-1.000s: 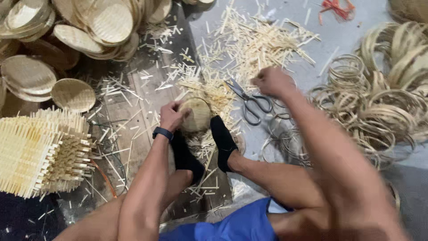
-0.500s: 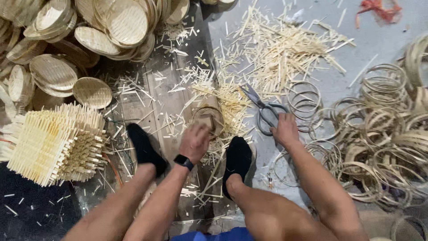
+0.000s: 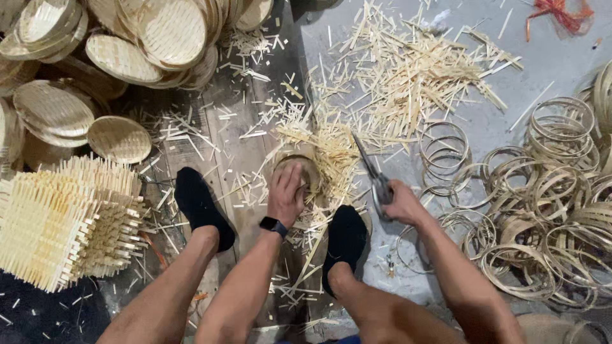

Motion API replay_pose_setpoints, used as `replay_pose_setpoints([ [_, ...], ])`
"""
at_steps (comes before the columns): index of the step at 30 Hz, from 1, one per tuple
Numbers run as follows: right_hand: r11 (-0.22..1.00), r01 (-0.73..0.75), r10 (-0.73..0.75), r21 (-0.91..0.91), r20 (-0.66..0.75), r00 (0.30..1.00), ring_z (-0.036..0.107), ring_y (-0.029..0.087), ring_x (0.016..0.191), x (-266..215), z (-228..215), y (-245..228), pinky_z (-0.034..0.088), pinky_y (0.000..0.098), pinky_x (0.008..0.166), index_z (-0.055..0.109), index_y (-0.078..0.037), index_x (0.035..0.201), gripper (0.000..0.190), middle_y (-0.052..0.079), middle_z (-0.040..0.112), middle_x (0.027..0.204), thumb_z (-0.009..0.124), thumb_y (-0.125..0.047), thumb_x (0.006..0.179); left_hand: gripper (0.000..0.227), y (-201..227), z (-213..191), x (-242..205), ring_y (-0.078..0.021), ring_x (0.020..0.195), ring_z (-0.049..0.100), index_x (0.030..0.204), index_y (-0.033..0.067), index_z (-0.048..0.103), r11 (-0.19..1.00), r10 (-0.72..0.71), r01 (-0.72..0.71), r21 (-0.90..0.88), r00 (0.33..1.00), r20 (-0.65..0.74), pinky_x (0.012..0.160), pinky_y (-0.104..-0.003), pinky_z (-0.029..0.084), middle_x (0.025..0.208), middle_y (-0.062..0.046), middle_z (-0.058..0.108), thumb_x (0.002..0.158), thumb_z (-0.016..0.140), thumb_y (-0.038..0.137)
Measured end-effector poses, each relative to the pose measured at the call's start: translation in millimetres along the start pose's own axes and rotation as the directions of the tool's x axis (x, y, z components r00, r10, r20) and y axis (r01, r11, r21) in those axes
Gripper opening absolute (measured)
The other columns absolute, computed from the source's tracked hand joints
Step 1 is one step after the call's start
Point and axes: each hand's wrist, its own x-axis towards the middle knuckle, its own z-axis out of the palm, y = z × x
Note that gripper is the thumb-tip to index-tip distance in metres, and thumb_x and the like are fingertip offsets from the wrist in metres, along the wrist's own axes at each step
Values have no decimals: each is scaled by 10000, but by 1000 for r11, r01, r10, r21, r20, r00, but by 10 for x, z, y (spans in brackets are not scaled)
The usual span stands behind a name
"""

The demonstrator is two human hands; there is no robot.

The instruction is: The person sits on the floor and weaves small, round bamboo baskets. They place a bamboo ring onto a square woven base, tuck the loose ends of the base into the ring, and use shears to trim the excess material flush with the ring. The finished baskets are stacked in a pile to the left.

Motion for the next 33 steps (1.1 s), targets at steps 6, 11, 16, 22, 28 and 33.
replay_pose_setpoints([
  [6,930,-75,54,-359,-68,996,673,377,941,-533,151,-718,536,464,833,675,-39,1015,616,195,691,974,749,-606,785,602,106,120,-101,-403,1252,588,1313,3,609,953,-278,254,-164,949,-145,1072,-466,473,1316,-215,639,770,840,116],
  [11,804,221,-434,-551,-291,853,619,420,919,-408,380,-809,522,509,778,633,20,1060,575,222,627,985,742,-473,785,553,273,246,-155,-398,1265,596,1277,12,640,955,-282,255,-150,939,-199,1081,-468,472,1302,-206,665,779,852,125],
  [16,741,106,-321,-663,-211,923,640,371,945,-146,373,-655,532,509,793,637,-36,990,380,173,644,984,713,-374,834,586,202,165,-133,-380,1257,598,1281,46,634,957,-266,244,-158,954,-139,1063,-452,485,1292,-171,677,740,857,90],
  [22,661,169,-355,-731,-107,929,631,348,844,-17,40,-623,530,472,724,642,9,967,465,196,615,886,708,-427,816,603,92,45,-110,-352,1225,604,1289,77,629,950,-214,210,-233,977,9,1057,-432,495,1291,-136,665,728,844,31],
  [28,600,164,-368,-783,-88,926,627,313,821,175,227,-895,533,442,699,646,18,968,465,185,611,865,664,-426,831,620,76,-49,-59,-373,1278,583,1311,74,623,971,-140,142,-194,990,21,1087,-446,484,1330,-130,661,722,798,-7],
  [33,597,198,-383,-777,-60,922,620,306,843,189,58,-525,532,448,701,652,-13,999,356,172,617,896,625,-360,924,567,285,-154,-27,-401,1231,568,1324,179,677,912,-366,371,-174,928,65,1021,-461,488,1346,-200,554,785,839,115],
])
